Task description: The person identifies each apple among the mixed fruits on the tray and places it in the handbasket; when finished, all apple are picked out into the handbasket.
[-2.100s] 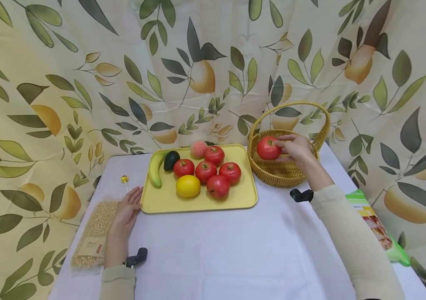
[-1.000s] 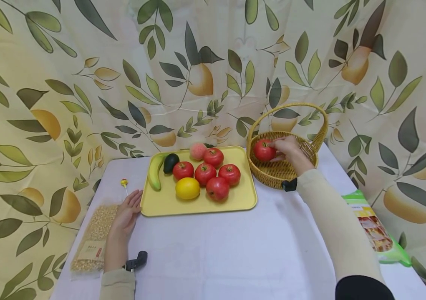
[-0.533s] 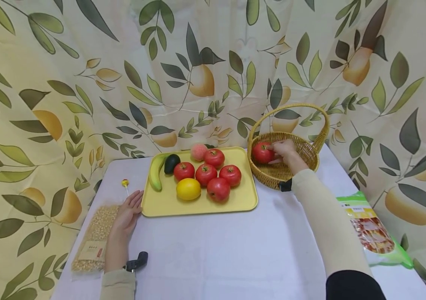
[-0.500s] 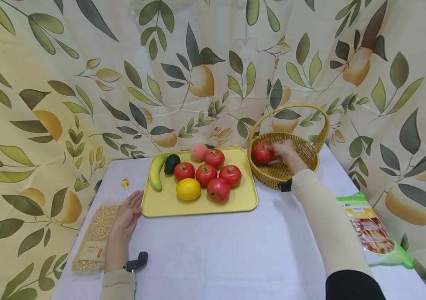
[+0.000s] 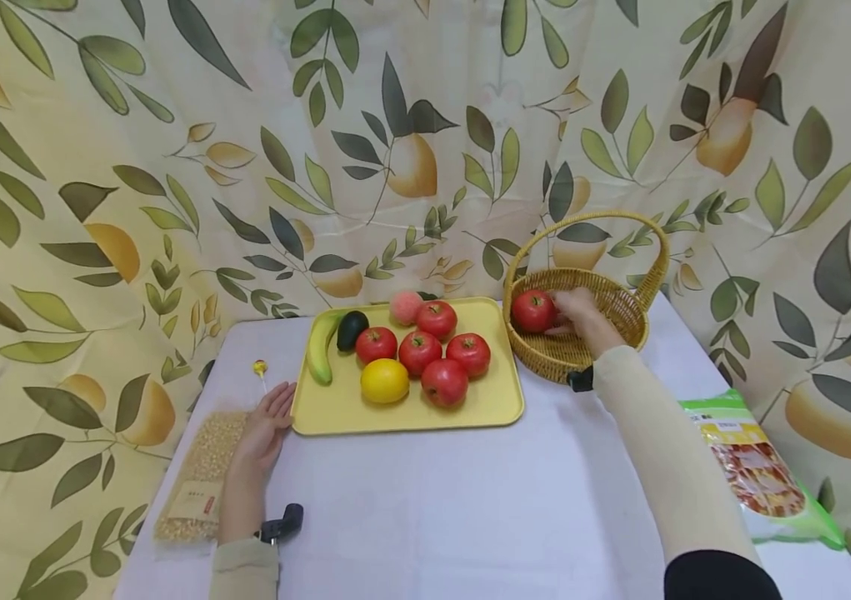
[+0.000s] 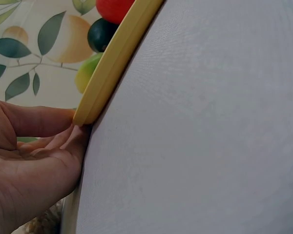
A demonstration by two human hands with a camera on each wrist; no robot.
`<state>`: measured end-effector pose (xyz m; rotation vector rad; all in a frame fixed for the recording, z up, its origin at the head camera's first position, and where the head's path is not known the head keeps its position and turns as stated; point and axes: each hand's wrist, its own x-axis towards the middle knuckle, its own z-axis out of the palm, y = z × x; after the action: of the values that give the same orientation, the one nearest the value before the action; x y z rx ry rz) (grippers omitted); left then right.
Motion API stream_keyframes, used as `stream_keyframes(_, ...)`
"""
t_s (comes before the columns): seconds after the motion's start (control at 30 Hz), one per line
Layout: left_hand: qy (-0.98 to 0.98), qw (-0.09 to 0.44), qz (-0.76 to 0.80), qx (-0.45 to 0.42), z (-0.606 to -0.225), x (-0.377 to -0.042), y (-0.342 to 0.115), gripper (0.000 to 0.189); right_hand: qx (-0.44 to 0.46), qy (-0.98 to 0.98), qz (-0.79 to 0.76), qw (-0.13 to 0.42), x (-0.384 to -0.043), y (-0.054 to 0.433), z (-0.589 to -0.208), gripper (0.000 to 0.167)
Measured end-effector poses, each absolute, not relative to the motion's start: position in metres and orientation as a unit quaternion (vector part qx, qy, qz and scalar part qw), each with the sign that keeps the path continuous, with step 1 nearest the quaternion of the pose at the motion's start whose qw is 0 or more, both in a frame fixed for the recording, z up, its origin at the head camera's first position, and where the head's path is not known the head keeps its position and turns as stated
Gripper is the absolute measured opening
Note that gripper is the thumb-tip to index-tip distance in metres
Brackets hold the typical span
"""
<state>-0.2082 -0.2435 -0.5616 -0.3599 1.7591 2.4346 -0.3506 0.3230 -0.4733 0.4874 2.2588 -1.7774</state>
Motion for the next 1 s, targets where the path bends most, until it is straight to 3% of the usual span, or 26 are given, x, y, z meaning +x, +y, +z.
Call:
stream_keyframes(0.5,0.588,0.058,0.799,-0.109,-0.562,-0.209,-0.244,0.082,0.153,0.760,-0.632,-0.001,-0.333,0.322,-0.447,0.054)
stream_keyframes(1.0,0.575,0.058,0.808,-0.117,-0.561,-0.210,-0.243,0.083,0.111,0.754,-0.648,-0.013,-0.302,0.308,-0.421,0.054)
